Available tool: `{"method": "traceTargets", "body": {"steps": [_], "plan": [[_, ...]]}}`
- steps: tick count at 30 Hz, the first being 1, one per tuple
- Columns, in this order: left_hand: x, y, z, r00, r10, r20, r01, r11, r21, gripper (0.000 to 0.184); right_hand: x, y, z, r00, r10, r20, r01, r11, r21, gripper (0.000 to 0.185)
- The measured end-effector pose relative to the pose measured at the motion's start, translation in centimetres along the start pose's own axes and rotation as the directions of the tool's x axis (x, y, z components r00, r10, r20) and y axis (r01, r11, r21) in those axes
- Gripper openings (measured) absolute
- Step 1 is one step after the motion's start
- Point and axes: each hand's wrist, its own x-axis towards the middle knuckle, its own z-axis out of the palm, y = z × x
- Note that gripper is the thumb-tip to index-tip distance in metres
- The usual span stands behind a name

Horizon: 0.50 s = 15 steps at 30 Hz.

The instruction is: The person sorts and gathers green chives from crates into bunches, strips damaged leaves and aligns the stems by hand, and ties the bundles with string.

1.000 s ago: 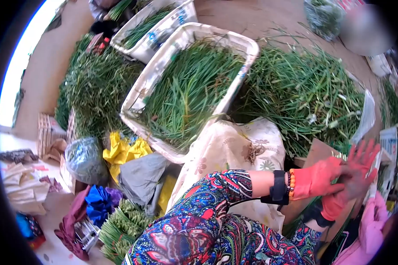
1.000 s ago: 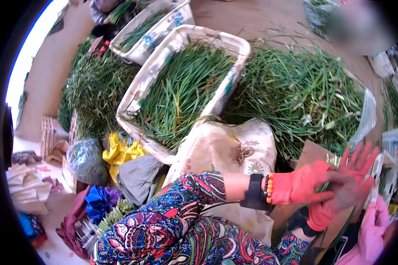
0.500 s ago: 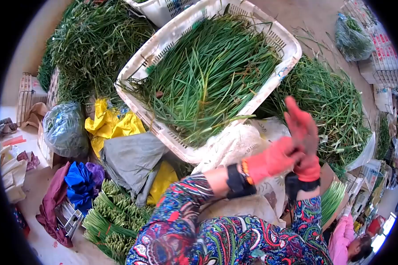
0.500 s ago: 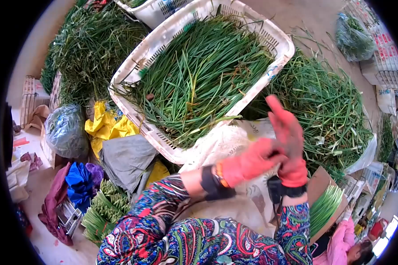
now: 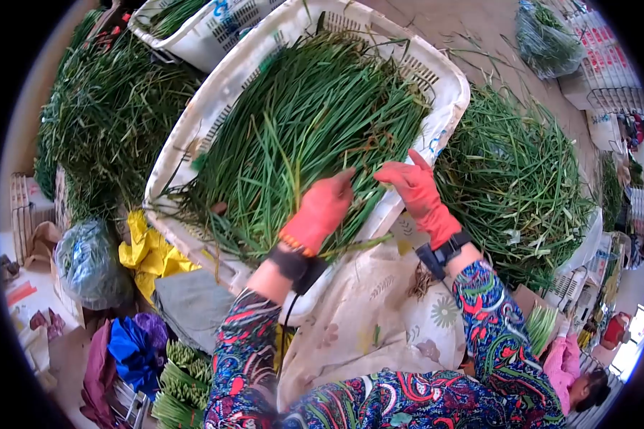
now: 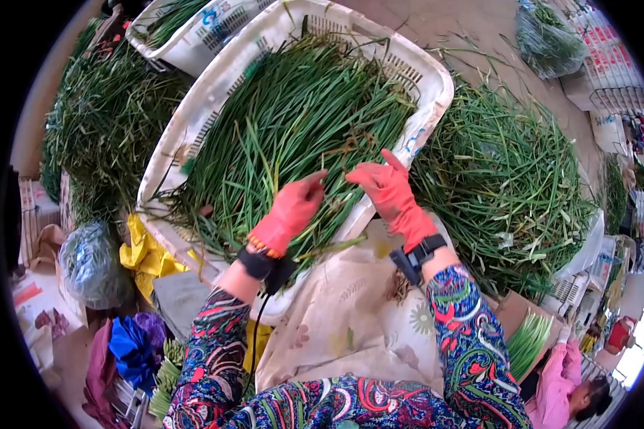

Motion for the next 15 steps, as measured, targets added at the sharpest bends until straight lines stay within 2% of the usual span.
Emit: {"method": "traceTargets", "body": {"steps": [2,3,4,5,6,9,10,13,14,15], "plan": [[4.5,1.3,2.5,0.992,-0.077,0.098,0.063,0.988,0.143,0.061,-0.7,-0.3,-0.6,0.979,0.087,-0.185,-0.013,0.93,0.368,0.024],[6.7,1.1,4.4,0.998,-0.019,0.068,0.003,0.974,0.225,0.07,-1.3,-0.8,-1.3,0.955,0.193,-0.224,-0.05,0.851,0.523,0.026],[8.9,0.9,6.2,0.998,0.043,0.044,-0.055,0.95,0.308,0.08,-2.0,-0.5,-1.5,0.932,0.047,-0.359,0.042,0.97,0.238,0.027],[10.8,2.7,6.1,0.979,-0.073,0.191,0.003,0.938,0.347,0.088,-2.9,0.7,-1.3,0.912,0.065,-0.405,0.025,0.977,0.214,0.027],[12.3,2.9,7.2,0.969,-0.102,0.224,0.005,0.918,0.396,0.1,-3.7,2.1,-1.1,0.888,0.086,-0.452,0.002,0.981,0.192,0.027],[14.6,1.8,10.8,0.939,-0.281,0.199,0.123,0.813,0.57,0.116,-5.8,5.0,-0.4,0.826,0.295,-0.48,-0.014,0.862,0.506,0.027],[15.3,1.9,10.8,0.894,-0.374,0.246,0.17,0.793,0.585,0.116,-6.0,5.6,-0.2,0.831,0.285,-0.478,-0.007,0.864,0.503,0.027],[15.7,1.2,12.6,0.901,-0.394,0.182,0.187,0.73,0.657,0.118,-5.0,4.5,-1.4,0.86,0.301,-0.413,-0.031,0.836,0.547,0.03],[15.6,1.4,12.9,0.911,-0.379,0.161,0.18,0.719,0.671,0.107,-4.6,4.0,-1.9,0.87,0.314,-0.38,-0.048,0.821,0.568,0.031],[15.5,1.5,13.3,0.908,-0.394,0.146,0.195,0.703,0.684,0.109,-4.5,3.8,-2.1,0.873,0.383,-0.301,-0.095,0.739,0.667,0.032]]}}
